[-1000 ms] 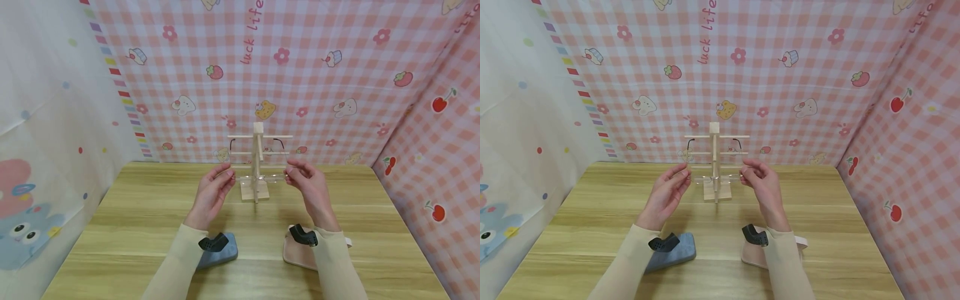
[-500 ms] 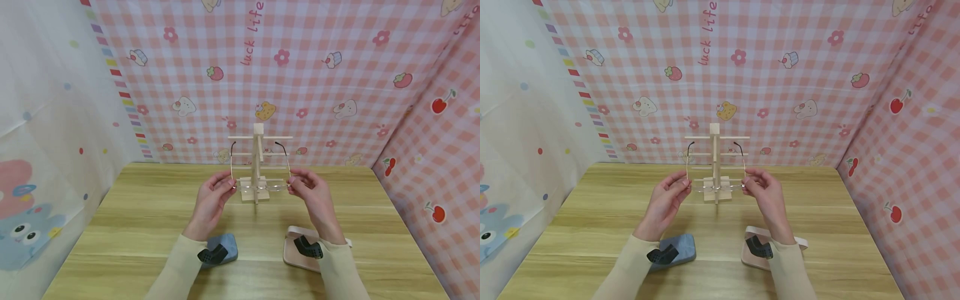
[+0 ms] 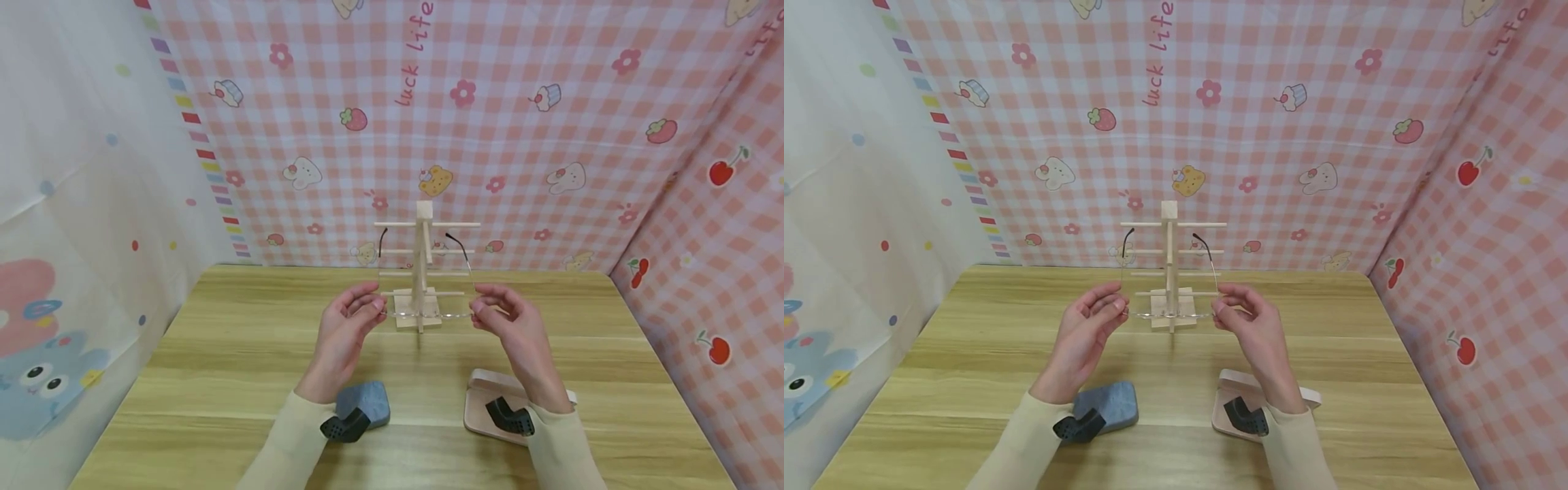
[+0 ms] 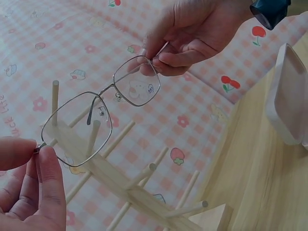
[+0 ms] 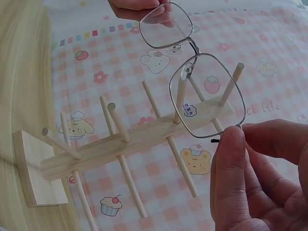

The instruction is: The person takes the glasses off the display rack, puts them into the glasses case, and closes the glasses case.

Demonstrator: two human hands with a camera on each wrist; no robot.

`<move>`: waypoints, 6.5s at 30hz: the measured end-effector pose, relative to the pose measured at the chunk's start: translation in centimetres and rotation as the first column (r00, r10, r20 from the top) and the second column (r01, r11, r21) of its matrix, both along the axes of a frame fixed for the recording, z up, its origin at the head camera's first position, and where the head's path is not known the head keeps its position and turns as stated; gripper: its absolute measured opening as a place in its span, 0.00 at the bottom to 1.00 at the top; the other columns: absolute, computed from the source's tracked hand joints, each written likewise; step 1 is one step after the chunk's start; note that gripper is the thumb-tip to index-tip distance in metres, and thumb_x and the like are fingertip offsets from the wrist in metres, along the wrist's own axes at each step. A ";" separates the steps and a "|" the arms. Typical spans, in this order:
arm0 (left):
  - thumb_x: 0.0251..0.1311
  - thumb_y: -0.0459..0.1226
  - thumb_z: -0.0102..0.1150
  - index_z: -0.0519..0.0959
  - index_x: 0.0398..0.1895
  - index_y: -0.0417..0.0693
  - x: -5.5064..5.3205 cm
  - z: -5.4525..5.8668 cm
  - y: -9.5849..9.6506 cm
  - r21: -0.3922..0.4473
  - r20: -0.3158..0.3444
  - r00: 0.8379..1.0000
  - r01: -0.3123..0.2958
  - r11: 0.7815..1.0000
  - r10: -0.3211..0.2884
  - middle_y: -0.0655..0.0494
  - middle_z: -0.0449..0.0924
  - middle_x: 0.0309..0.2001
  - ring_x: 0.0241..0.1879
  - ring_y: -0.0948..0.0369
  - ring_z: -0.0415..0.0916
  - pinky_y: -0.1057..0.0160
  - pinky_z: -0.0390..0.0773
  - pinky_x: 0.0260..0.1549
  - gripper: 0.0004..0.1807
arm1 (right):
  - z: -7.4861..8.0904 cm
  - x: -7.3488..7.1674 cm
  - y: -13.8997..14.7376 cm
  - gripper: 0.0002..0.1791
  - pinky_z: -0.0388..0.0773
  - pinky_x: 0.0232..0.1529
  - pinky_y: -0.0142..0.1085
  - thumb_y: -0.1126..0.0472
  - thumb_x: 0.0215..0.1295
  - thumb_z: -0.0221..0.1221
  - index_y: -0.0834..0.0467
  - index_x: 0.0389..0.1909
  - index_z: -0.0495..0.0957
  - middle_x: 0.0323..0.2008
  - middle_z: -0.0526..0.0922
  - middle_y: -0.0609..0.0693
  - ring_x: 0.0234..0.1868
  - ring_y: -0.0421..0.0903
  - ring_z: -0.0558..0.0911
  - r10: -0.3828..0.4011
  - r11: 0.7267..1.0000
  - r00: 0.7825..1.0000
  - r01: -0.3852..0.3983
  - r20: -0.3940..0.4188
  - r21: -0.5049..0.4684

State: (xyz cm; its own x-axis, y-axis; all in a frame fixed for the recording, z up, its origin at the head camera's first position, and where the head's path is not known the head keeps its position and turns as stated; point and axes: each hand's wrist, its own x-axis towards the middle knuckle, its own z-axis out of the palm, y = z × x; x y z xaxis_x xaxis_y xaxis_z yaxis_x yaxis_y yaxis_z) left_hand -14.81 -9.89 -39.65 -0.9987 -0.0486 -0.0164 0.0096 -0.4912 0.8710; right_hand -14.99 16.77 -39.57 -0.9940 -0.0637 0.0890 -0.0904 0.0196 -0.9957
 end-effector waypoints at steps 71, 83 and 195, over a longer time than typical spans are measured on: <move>0.62 0.19 0.62 0.81 0.48 0.26 2.6 0.2 -1.0 -0.245 -0.195 0.971 -0.186 0.951 0.140 0.42 0.85 0.40 0.37 0.55 0.85 0.61 0.88 0.41 0.11 | -0.6 2.4 -1.7 0.08 0.86 0.43 0.32 0.76 0.70 0.60 0.72 0.47 0.84 0.41 0.86 0.43 0.39 0.45 0.88 -0.006 0.992 0.948 0.046 -0.317 0.118; 0.63 0.20 0.63 0.81 0.49 0.26 2.6 0.5 -1.3 -0.265 -0.169 0.976 -0.180 0.947 0.139 0.51 0.86 0.39 0.36 0.59 0.84 0.62 0.87 0.41 0.12 | -0.9 2.3 -2.3 0.09 0.86 0.39 0.30 0.78 0.69 0.60 0.66 0.42 0.86 0.40 0.85 0.56 0.37 0.39 0.86 -0.003 0.974 0.894 0.105 -0.447 0.202; 0.58 0.32 0.75 0.92 0.35 0.44 3.9 -1.4 0.9 -0.608 -0.431 0.901 -0.253 0.752 -0.045 0.57 0.88 0.40 0.41 0.61 0.86 0.66 0.87 0.37 0.03 | -0.7 5.0 2.2 0.09 0.87 0.43 0.34 0.66 0.73 0.63 0.64 0.50 0.85 0.45 0.84 0.63 0.40 0.43 0.87 0.047 0.975 0.972 0.006 -0.232 0.221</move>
